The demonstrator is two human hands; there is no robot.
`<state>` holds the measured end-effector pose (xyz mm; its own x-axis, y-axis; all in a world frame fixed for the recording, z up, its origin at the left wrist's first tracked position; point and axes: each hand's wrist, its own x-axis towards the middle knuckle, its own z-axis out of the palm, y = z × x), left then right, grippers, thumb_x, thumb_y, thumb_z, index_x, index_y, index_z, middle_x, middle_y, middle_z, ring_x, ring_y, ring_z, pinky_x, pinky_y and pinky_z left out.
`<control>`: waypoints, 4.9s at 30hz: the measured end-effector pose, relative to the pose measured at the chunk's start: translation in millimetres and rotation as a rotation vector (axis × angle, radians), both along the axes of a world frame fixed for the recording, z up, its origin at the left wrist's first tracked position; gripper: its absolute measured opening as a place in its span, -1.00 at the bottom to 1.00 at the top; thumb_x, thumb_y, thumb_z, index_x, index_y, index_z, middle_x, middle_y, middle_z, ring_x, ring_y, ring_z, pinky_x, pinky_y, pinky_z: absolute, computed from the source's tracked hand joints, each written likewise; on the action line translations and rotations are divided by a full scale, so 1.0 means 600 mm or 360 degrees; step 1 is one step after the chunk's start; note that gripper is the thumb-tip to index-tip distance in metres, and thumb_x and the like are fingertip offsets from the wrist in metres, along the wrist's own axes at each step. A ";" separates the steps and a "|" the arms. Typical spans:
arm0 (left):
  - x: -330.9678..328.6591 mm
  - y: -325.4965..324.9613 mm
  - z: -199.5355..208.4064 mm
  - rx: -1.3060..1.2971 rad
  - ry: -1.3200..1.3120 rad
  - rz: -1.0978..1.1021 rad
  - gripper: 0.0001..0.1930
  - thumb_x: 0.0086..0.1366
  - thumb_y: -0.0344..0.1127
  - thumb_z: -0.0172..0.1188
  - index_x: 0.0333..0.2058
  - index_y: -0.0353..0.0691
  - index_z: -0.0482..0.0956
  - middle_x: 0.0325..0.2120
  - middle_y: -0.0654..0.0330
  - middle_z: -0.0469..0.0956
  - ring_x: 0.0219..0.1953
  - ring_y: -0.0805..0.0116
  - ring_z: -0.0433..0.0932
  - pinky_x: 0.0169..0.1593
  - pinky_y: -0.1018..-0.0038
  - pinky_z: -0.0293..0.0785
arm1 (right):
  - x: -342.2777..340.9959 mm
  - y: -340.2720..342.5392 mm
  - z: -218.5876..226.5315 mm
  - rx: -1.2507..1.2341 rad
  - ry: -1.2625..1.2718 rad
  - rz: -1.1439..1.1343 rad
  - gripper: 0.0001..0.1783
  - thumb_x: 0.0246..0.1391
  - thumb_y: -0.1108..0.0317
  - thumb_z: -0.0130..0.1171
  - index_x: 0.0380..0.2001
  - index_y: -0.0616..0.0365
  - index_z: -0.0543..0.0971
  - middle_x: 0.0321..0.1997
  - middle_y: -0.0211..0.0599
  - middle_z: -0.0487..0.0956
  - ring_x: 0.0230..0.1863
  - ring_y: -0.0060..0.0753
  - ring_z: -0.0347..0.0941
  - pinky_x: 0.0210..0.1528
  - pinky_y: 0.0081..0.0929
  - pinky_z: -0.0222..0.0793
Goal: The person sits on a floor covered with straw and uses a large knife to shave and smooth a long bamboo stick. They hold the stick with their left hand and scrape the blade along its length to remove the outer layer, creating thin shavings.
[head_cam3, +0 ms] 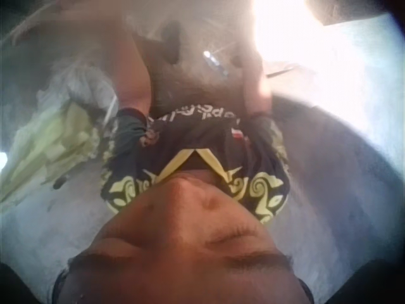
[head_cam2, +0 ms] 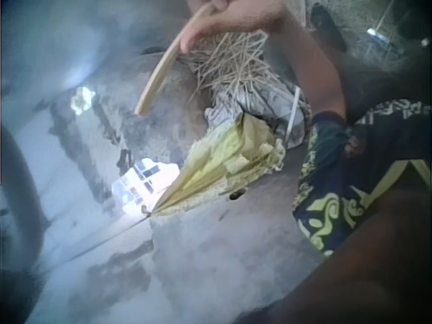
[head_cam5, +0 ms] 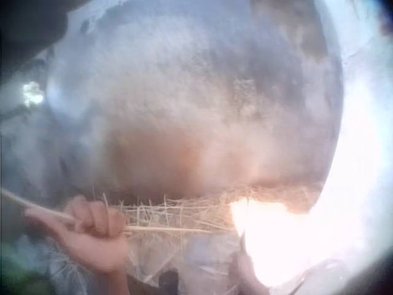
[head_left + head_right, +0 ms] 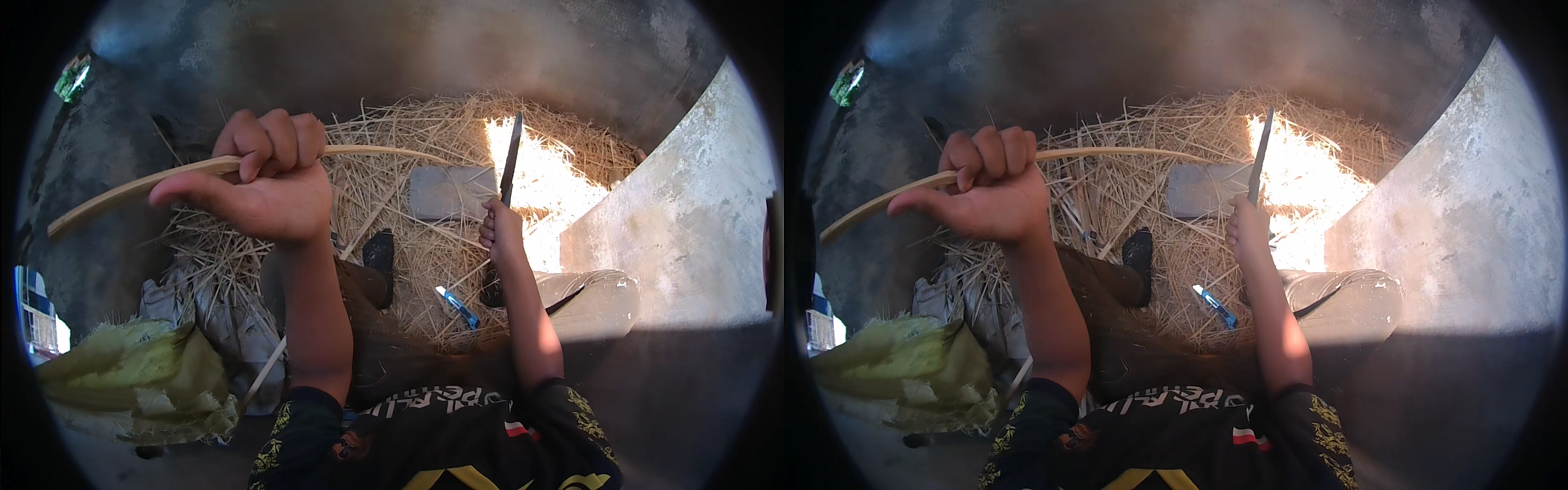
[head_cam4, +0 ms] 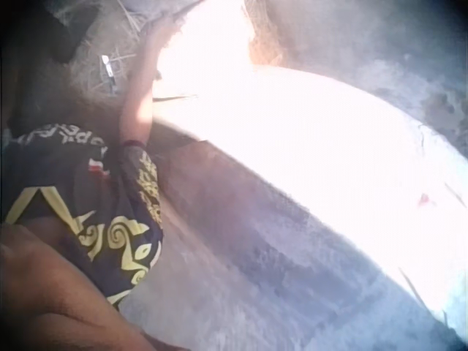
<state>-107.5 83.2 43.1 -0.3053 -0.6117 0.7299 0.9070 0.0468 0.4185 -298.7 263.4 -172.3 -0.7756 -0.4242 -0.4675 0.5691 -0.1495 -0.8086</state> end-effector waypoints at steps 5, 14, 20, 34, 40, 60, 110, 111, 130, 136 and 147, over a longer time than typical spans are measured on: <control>0.104 0.058 0.064 -0.0151 0.0156 -0.0198 -0.24 0.04 0.65 0.01 -0.67 0.05 0.00 -0.78 0.46 -0.08 -0.68 0.56 -0.22 -0.55 0.48 -0.28 | -0.006 0.047 0.121 -0.0407 0.0149 -0.0199 -0.62 0.12 0.26 0.14 -0.66 -0.14 0.20 -0.80 -0.64 0.08 -0.83 -0.66 -0.06 -0.78 -0.57 -0.15; 0.170 0.134 0.087 -0.0330 0.0385 -0.0212 -0.34 0.25 0.49 -0.07 -0.66 0.09 0.00 -0.84 0.51 -0.10 -0.81 0.68 -0.19 -0.63 0.59 -0.28 | 0.018 0.130 0.233 -0.0583 0.0506 -0.0279 -0.62 0.22 0.26 0.05 -0.65 -0.08 0.20 -0.80 -0.59 0.16 -0.85 -0.70 -0.03 -0.83 -0.63 -0.11; 0.050 0.133 0.043 -0.0236 -0.0106 -0.0498 -0.26 0.12 0.64 -0.14 -0.66 0.05 0.00 -0.82 0.46 -0.11 -0.74 0.60 -0.22 -0.62 0.54 -0.28 | 0.046 0.135 0.271 -0.0340 0.0633 -0.0318 -0.59 0.20 0.25 0.06 -0.69 -0.08 0.19 -0.79 -0.61 0.13 -0.84 -0.71 -0.04 -0.82 -0.63 -0.13; 0.007 0.085 0.023 -0.0109 -0.0088 -0.0534 -0.22 0.07 0.71 -0.25 -0.66 0.04 -0.04 -0.82 0.47 -0.11 -0.75 0.58 -0.25 -0.64 0.54 -0.30 | 0.108 0.110 0.032 0.0739 0.0815 0.0093 -0.69 0.04 0.30 0.19 -0.68 0.14 0.38 -0.77 -0.51 0.30 -0.79 -0.66 0.15 -0.73 -0.53 0.03; -0.004 0.086 0.016 -0.0311 -0.0048 -0.0751 -0.23 0.08 0.71 -0.26 -0.66 0.05 -0.05 -0.83 0.47 -0.11 -0.74 0.58 -0.25 -0.64 0.53 -0.28 | 0.169 0.134 0.018 -0.0662 0.1076 -0.0309 -0.68 0.25 0.45 0.03 -0.55 0.04 0.18 -0.68 -0.64 0.15 -0.62 -0.79 0.07 -0.56 -0.67 -0.02; 0.231 0.103 0.087 -0.0608 0.0478 -0.0226 -0.39 0.30 0.36 0.03 -0.69 0.10 0.07 -0.90 0.59 -0.04 -0.88 0.72 -0.07 -0.72 0.63 -0.20 | 0.190 0.130 0.032 -0.0344 0.0747 -0.0377 -0.64 0.26 0.46 -0.01 -0.59 -0.05 0.17 -0.74 -0.63 0.13 -0.76 -0.75 -0.02 -0.71 -0.66 -0.12; 0.039 0.146 0.033 -0.0323 0.0000 0.0190 -0.41 0.35 0.44 -0.32 -0.52 0.03 0.06 -0.84 0.42 -0.07 -0.80 0.58 -0.22 -0.72 0.53 -0.25 | 0.303 0.052 0.167 0.0149 0.1277 0.0700 -0.61 0.03 0.26 0.14 -0.77 0.22 0.39 -0.78 -0.48 0.34 -0.74 -0.60 0.23 -0.65 -0.42 0.10; 0.037 0.147 0.031 -0.0306 0.0003 0.0222 -0.42 0.35 0.44 -0.32 -0.52 0.03 0.06 -0.84 0.42 -0.06 -0.80 0.58 -0.22 -0.72 0.53 -0.26 | 0.296 0.046 0.124 0.0276 0.1120 0.0692 -0.62 0.03 0.26 0.14 -0.76 0.23 0.39 -0.78 -0.46 0.35 -0.73 -0.59 0.23 -0.65 -0.41 0.10; 0.052 0.089 0.034 -0.0249 0.0120 0.0082 -0.46 0.39 0.38 -0.23 -0.52 0.06 0.09 -0.81 0.45 -0.04 -0.77 0.62 -0.22 -0.70 0.55 -0.30 | 0.124 0.001 -0.131 0.0987 0.0338 0.0538 -0.54 -0.04 0.17 0.19 -0.71 0.42 0.42 -0.79 -0.18 0.37 -0.62 -0.24 0.49 -0.51 -0.21 0.33; 0.039 0.094 0.043 0.0000 0.0031 0.0532 -0.44 0.35 0.40 -0.17 -0.55 0.06 0.09 -0.82 0.46 -0.04 -0.78 0.63 -0.21 -0.70 0.57 -0.31 | 0.186 -0.039 0.035 0.0516 0.1153 0.0509 -0.66 0.00 0.22 0.21 -0.60 0.32 0.51 -0.69 -0.21 0.46 -0.62 -0.34 0.39 -0.49 -0.28 0.29; 0.035 0.054 0.031 0.0007 0.0025 0.0458 -0.41 0.33 0.46 -0.24 -0.56 0.08 0.04 -0.84 0.46 -0.06 -0.79 0.63 -0.24 -0.74 0.59 -0.30 | 0.115 0.020 -0.070 0.1158 0.0734 0.0603 -0.68 0.06 0.26 0.14 -0.66 0.21 0.41 -0.71 -0.40 0.38 -0.66 -0.64 0.25 -0.58 -0.53 0.12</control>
